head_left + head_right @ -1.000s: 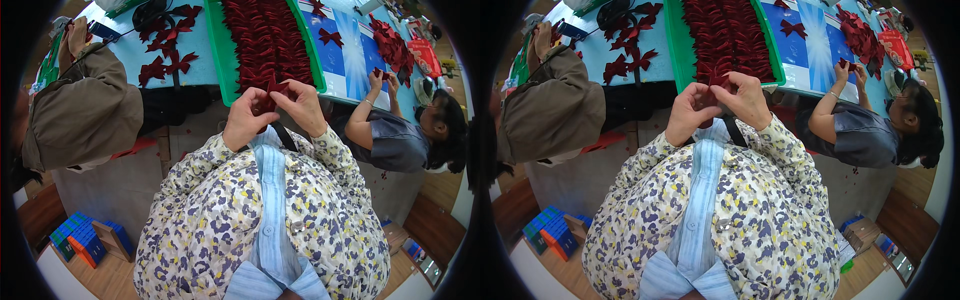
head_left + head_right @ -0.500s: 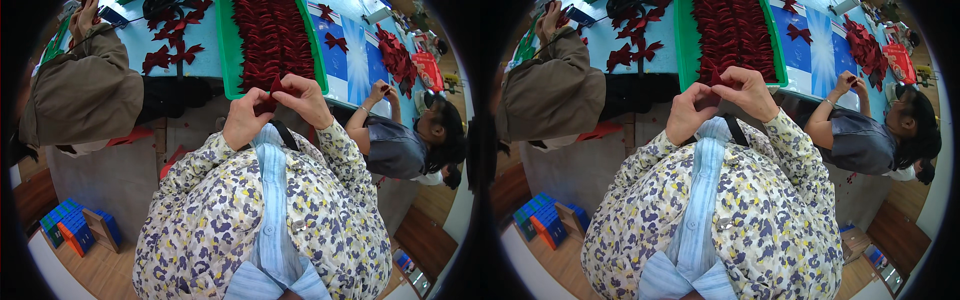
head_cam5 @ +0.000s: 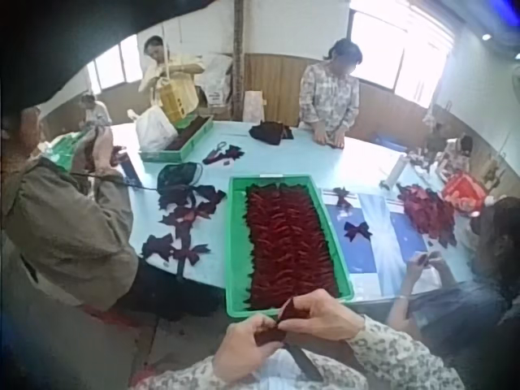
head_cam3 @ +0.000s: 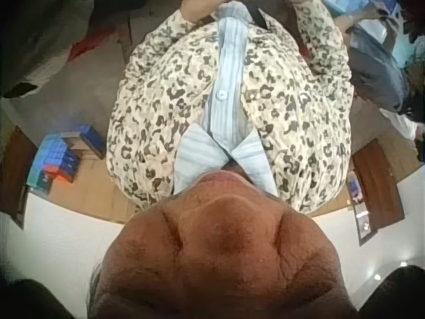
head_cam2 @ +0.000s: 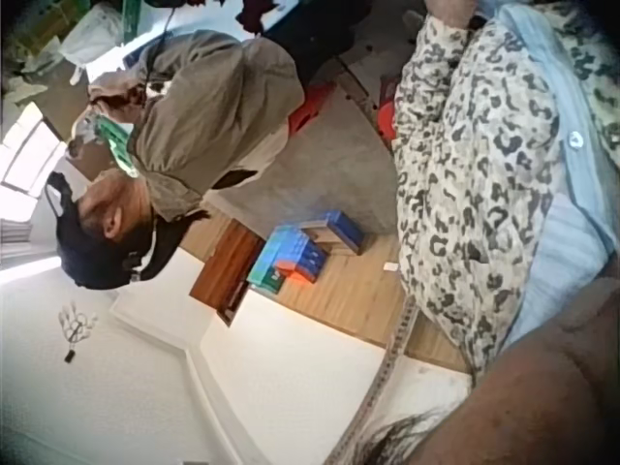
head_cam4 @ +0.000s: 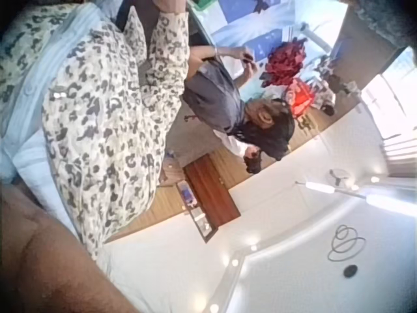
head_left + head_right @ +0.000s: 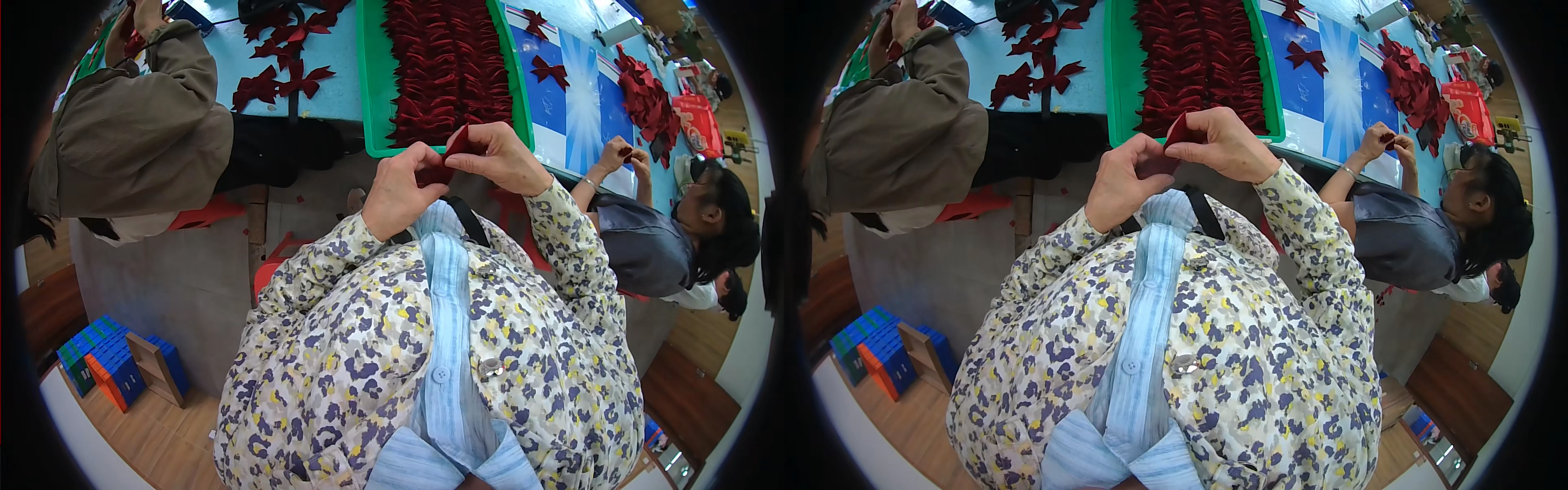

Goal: Assembling decorative red bows from ribbons by hand at a factory workstation.

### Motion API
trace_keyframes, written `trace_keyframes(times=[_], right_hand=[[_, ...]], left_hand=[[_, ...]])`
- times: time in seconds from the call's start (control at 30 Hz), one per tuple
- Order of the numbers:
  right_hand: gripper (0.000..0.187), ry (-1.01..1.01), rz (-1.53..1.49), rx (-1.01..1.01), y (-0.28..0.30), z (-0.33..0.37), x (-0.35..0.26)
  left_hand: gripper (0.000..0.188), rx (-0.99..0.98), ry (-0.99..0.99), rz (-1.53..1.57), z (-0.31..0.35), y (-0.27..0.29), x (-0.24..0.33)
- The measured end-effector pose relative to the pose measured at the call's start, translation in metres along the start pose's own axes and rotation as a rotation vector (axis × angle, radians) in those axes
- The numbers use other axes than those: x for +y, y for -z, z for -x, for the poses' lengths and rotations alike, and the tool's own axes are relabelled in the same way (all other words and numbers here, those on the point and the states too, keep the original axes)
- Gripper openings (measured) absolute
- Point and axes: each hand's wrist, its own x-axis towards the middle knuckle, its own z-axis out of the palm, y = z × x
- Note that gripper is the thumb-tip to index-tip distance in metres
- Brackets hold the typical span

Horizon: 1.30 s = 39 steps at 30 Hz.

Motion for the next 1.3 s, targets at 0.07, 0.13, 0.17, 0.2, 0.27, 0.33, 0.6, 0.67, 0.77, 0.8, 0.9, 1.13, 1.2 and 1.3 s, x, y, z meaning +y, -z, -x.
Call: trace_keyframes(times=[0.07, 0.13, 0.17, 0.2, 0.27, 0.33, 0.6, 0.67, 0.77, 0.8, 0.9, 1.13, 1.2, 1.3], right_hand=[[0.013, 0.086, -0.081, -0.096, 0.000, -0.001, -0.007], [0.011, 0.160, -0.084, -0.128, 0.005, -0.009, 0.001], [0.009, 0.235, -0.086, -0.164, 0.007, -0.012, 0.006], [0.009, 0.237, -0.086, -0.164, 0.006, -0.014, 0.009], [0.011, 0.114, -0.226, -0.158, 0.005, -0.018, 0.013], [0.012, 0.093, -0.266, -0.141, 0.001, -0.017, 0.008], [0.016, 0.077, -0.346, -0.110, 0.003, -0.016, 0.005], [0.018, 0.161, -0.269, -0.064, 0.002, -0.018, 0.008], [0.024, 0.123, -0.262, 0.024, -0.002, -0.018, 0.009], [0.024, 0.126, -0.261, 0.025, -0.002, -0.018, 0.010], [0.033, 0.083, -0.269, 0.205, -0.006, -0.015, 0.015], [0.057, -0.049, -0.474, 0.172, -0.039, 0.011, 0.013], [0.059, -0.015, -0.359, 0.428, -0.047, 0.012, 0.014], [0.059, -0.061, -0.469, 0.437, -0.051, 0.009, 0.023]], left_hand=[[0.028, -0.161, 0.019, 0.155, -0.002, 0.003, -0.014], [0.029, -0.222, 0.116, 0.294, -0.003, 0.006, -0.002], [0.030, -0.277, 0.214, 0.432, -0.003, 0.006, 0.002], [0.030, -0.276, 0.214, 0.429, -0.004, 0.007, 0.002], [0.032, -0.257, 0.209, 0.454, -0.005, 0.009, 0.003], [0.029, -0.212, 0.128, 0.400, -0.003, 0.008, -0.005], [0.022, -0.110, 0.258, 0.757, 0.000, 0.007, 0.000], [0.021, -0.136, 0.223, 0.707, 0.000, 0.008, 0.000], [0.017, -0.132, 0.224, 0.765, -0.001, 0.008, 0.001], [0.017, -0.133, 0.221, 0.764, -0.002, 0.008, 0.002], [0.019, -0.112, 0.285, 0.898, -0.002, 0.008, 0.004], [0.021, -0.042, 0.225, 0.920, -0.008, 0.003, -0.004], [0.021, -0.010, 0.215, 0.880, -0.010, -0.001, -0.003], [0.021, 0.041, 0.230, 0.867, -0.013, -0.004, 0.003]])
